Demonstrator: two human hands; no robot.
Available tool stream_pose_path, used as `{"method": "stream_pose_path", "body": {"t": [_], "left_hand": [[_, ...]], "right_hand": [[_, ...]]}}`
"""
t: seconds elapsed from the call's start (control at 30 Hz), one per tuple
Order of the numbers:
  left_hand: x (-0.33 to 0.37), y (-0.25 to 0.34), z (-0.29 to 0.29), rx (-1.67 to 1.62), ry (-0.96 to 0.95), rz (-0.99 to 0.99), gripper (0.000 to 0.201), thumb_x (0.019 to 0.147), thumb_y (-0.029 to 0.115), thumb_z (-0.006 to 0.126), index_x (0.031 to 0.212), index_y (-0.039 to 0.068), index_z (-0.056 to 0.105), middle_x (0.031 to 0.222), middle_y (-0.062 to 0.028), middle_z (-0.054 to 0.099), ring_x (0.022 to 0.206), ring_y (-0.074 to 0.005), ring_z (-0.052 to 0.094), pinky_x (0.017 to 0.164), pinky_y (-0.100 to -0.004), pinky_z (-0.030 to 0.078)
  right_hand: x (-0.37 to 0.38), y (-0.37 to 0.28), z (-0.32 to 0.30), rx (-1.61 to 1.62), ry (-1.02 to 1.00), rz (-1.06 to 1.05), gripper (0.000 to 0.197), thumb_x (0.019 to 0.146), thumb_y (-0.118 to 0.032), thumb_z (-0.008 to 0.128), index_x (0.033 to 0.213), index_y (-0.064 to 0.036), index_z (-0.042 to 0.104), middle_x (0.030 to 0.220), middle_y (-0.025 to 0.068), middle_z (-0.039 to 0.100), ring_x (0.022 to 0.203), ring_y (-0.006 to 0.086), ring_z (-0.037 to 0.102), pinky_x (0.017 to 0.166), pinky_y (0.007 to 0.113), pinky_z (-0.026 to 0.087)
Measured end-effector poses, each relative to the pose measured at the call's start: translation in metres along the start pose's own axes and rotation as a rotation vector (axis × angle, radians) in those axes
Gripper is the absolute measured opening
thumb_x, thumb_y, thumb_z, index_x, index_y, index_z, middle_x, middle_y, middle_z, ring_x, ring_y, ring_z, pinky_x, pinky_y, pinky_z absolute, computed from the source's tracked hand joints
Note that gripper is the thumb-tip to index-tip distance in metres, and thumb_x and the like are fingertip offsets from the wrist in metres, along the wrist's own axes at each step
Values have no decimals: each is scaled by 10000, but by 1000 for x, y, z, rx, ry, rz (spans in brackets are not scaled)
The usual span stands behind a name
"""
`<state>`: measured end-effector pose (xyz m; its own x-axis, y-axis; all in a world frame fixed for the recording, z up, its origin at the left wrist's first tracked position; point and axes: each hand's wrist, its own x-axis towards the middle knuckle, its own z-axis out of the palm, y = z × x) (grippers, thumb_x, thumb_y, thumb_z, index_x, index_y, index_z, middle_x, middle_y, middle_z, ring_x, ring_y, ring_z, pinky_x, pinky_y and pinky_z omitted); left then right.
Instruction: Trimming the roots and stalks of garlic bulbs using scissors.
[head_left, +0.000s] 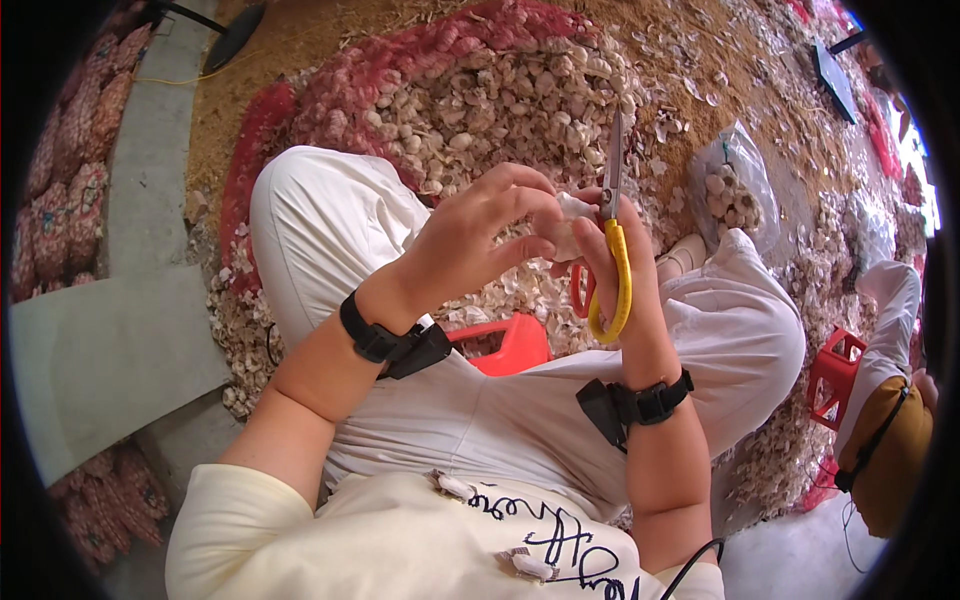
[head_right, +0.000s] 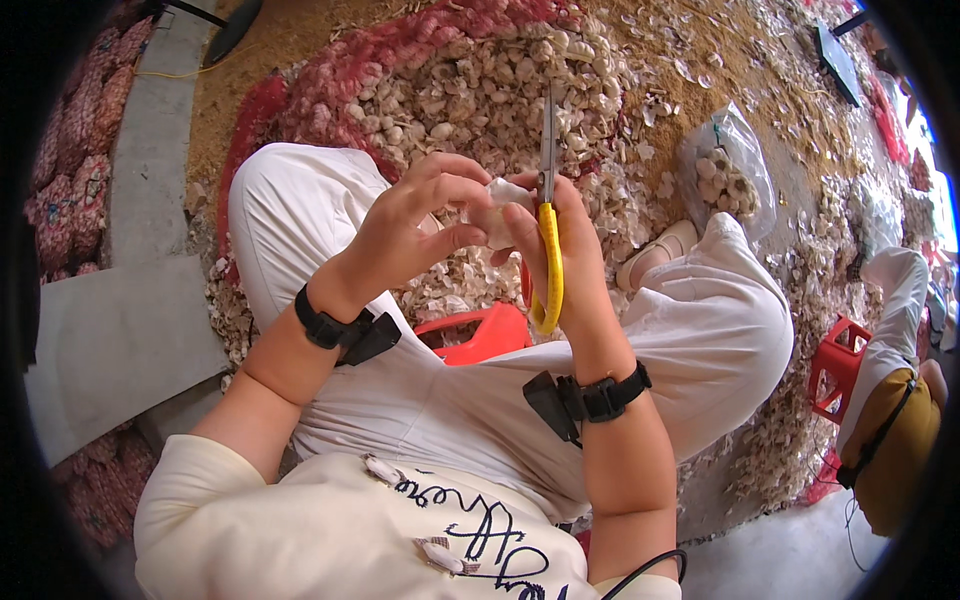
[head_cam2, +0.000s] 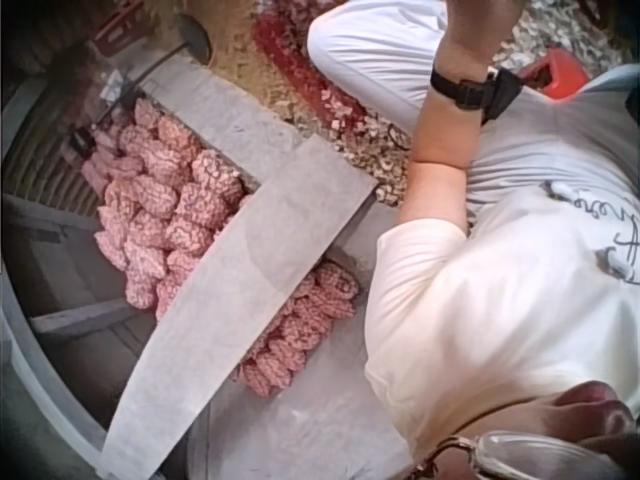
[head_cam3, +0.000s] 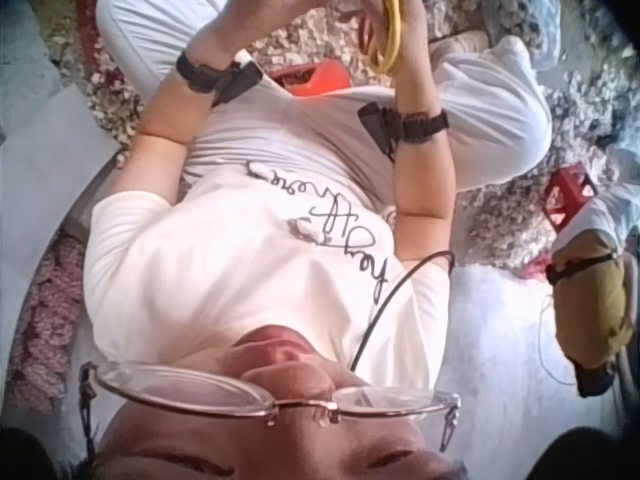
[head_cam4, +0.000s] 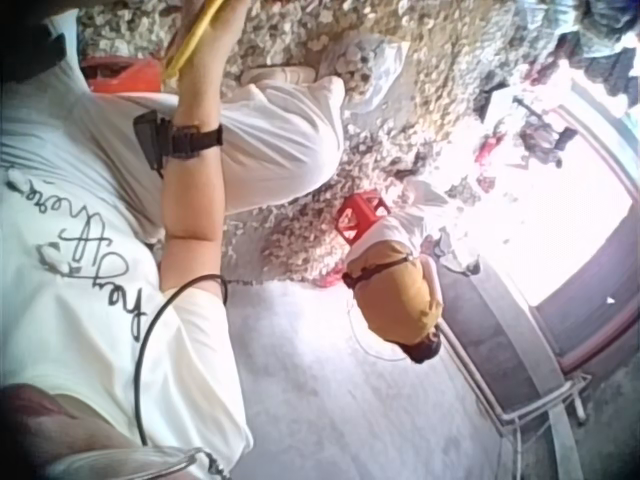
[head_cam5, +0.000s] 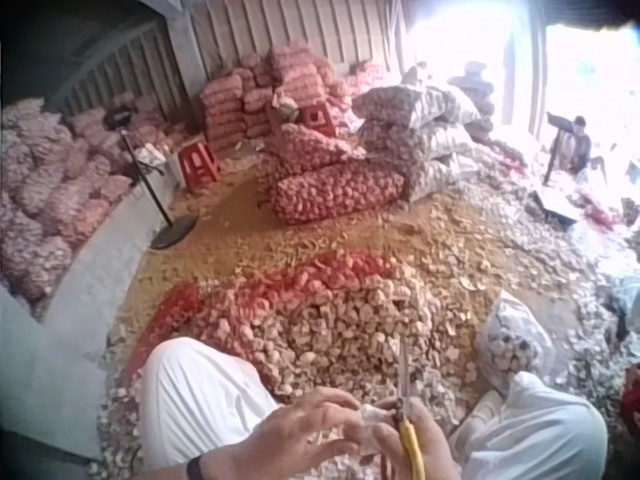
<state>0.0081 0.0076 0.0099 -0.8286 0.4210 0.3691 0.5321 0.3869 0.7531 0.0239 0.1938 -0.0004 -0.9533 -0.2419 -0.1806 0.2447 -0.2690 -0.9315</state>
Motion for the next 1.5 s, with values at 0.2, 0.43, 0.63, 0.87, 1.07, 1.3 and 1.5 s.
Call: {"method": "stream_pose_path", "body": {"t": [0.2, 0.43, 0.63, 0.87, 1.07, 1.3, 1.5], "left_hand": [[-5, -6, 2, 47, 17, -10, 285, 747, 140, 751, 972, 132, 577, 1056, -60, 591, 942, -255, 619, 767, -337, 516], [-1, 7, 3, -77, 79, -39, 366, 753, 142, 760, 1066, 101, 574, 1050, -80, 600, 976, -220, 620, 789, -326, 524], [-9, 6, 10, -639, -104, -393, 696, 749, 88, 782, 1330, 75, 400, 1188, -83, 537, 1078, -157, 557, 900, -325, 494], [-8, 5, 10, -494, 36, -292, 681, 788, 108, 756, 1358, 64, 386, 1190, -90, 481, 1051, -169, 577, 903, -305, 500], [-8, 8, 5, -759, -21, -487, 631, 846, 143, 707, 1370, 48, 370, 1219, -85, 509, 1088, -158, 565, 919, -289, 484], [-6, 9, 9, -932, 53, -487, 602, 820, 136, 734, 1315, 42, 404, 1133, -55, 579, 1063, -133, 574, 914, -277, 480], [-14, 5, 14, -620, 78, -549, 651, 774, 162, 776, 1305, 42, 418, 1124, -55, 581, 1019, -113, 573, 892, -273, 488]], "right_hand": [[1, 2, 1, -39, 24, -13, 311, 938, -146, 566, 1187, -3, 448, 964, 99, 604, 787, 163, 632, 604, 278, 546], [-1, -1, -1, 21, -6, -11, 357, 934, -196, 584, 1205, -5, 453, 998, 92, 590, 823, 167, 626, 654, 300, 545], [-3, -6, -4, 84, -4, 3, 456, 900, -265, 639, 1241, -18, 464, 1044, 80, 583, 955, 159, 589, 825, 309, 508], [0, -3, -8, -66, -73, -53, 461, 843, -89, 659, 1256, -29, 463, 1110, 89, 558, 937, 173, 607, 793, 303, 525], [-4, -10, 0, 103, -3, -7, 372, 852, 12, 557, 1214, -25, 480, 1067, 92, 573, 820, 180, 632, 701, 280, 529], [-5, -15, -4, 141, 79, 29, 374, 946, -235, 559, 1239, -18, 478, 916, 55, 600, 621, 122, 606, 590, 234, 508], [-4, -3, 2, -26, 25, 57, 374, 917, -236, 619, 1212, -22, 534, 939, 45, 608, 708, 102, 612, 620, 231, 522]]}}
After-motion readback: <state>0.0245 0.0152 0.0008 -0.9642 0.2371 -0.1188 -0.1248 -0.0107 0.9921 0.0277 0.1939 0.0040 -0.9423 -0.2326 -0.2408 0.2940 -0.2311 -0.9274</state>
